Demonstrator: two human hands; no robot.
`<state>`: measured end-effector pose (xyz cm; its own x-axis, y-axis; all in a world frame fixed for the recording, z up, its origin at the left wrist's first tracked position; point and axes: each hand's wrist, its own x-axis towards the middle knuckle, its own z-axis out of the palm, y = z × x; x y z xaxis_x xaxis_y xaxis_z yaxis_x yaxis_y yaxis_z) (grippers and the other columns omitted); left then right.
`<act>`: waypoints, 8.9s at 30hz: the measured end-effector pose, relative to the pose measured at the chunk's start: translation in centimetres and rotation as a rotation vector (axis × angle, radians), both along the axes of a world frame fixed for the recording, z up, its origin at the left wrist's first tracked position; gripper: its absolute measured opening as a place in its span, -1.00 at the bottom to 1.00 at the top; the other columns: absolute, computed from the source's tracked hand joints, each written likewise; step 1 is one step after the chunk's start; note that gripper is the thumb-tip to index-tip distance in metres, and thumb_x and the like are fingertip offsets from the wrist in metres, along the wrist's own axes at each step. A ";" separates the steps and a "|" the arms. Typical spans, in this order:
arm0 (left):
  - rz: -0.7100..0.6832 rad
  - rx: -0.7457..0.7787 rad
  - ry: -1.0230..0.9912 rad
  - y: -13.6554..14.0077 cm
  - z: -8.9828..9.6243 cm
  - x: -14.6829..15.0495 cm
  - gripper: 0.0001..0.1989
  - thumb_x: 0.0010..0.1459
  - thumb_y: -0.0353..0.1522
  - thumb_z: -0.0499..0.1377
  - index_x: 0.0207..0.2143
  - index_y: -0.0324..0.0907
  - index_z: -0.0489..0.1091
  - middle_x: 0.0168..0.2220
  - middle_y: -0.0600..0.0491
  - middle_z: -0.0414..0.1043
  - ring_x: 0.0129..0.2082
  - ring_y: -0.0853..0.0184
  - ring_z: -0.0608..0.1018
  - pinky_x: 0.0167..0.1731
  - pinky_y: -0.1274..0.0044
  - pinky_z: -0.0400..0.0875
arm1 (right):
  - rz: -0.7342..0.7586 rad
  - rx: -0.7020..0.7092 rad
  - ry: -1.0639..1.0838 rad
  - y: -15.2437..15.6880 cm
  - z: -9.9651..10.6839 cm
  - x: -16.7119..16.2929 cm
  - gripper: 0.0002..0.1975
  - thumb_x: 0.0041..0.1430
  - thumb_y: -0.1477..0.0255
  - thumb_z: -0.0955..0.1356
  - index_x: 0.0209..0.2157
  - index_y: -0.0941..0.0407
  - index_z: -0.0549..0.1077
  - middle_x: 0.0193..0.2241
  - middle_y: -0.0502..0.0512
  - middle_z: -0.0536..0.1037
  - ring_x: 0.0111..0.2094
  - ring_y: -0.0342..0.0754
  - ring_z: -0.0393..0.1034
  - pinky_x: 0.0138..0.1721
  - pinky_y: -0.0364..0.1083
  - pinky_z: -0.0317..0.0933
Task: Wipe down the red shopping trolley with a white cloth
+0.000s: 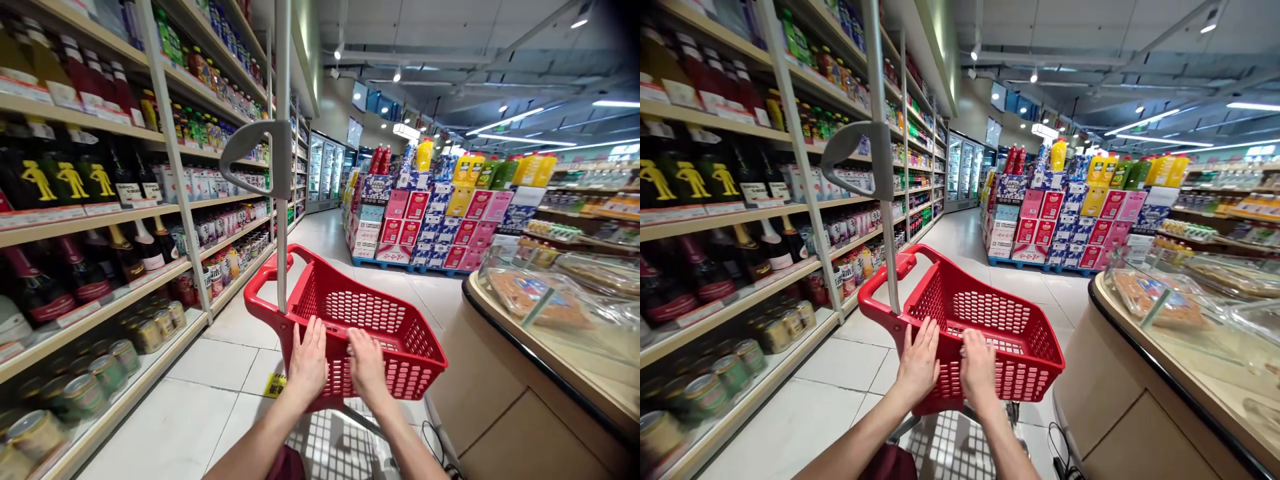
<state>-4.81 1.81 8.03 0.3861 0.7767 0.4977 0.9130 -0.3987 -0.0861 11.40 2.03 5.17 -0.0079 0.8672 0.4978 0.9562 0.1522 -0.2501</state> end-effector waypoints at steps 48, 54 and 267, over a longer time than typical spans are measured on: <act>-0.089 -0.113 -0.224 0.4 4.1 -10.9 -0.25 -0.21 -0.65 -0.05 0.13 -0.30 -0.03 0.19 -0.09 -0.02 0.22 0.23 -0.13 0.15 0.27 -0.08 | 0.490 0.708 -0.568 5.4 19.1 -10.9 -0.49 0.08 0.65 0.13 0.10 0.13 0.14 0.15 0.07 0.10 0.20 -0.01 -0.21 0.18 0.16 -0.41; -0.080 -0.084 -0.184 0.5 3.6 -11.3 -0.28 -0.14 -0.67 -0.08 0.15 -0.26 -0.08 0.19 -0.06 -0.03 0.22 0.25 -0.12 0.14 0.30 -0.04 | 0.661 0.656 -0.578 3.3 9.7 -8.8 -0.56 0.09 0.59 0.15 0.04 0.14 0.25 0.12 0.07 0.18 0.21 -0.01 -0.23 0.17 0.09 -0.23; -0.002 0.118 -0.042 0.9 0.4 1.9 -0.37 -0.10 -0.50 -0.04 0.12 -0.34 0.04 0.15 -0.14 0.06 0.18 0.19 0.04 0.15 0.23 -0.22 | 0.300 0.439 0.036 4.8 -2.7 0.1 -0.40 -0.03 0.67 0.10 0.10 0.12 0.14 0.05 0.13 0.28 0.09 -0.03 0.10 0.01 0.05 0.15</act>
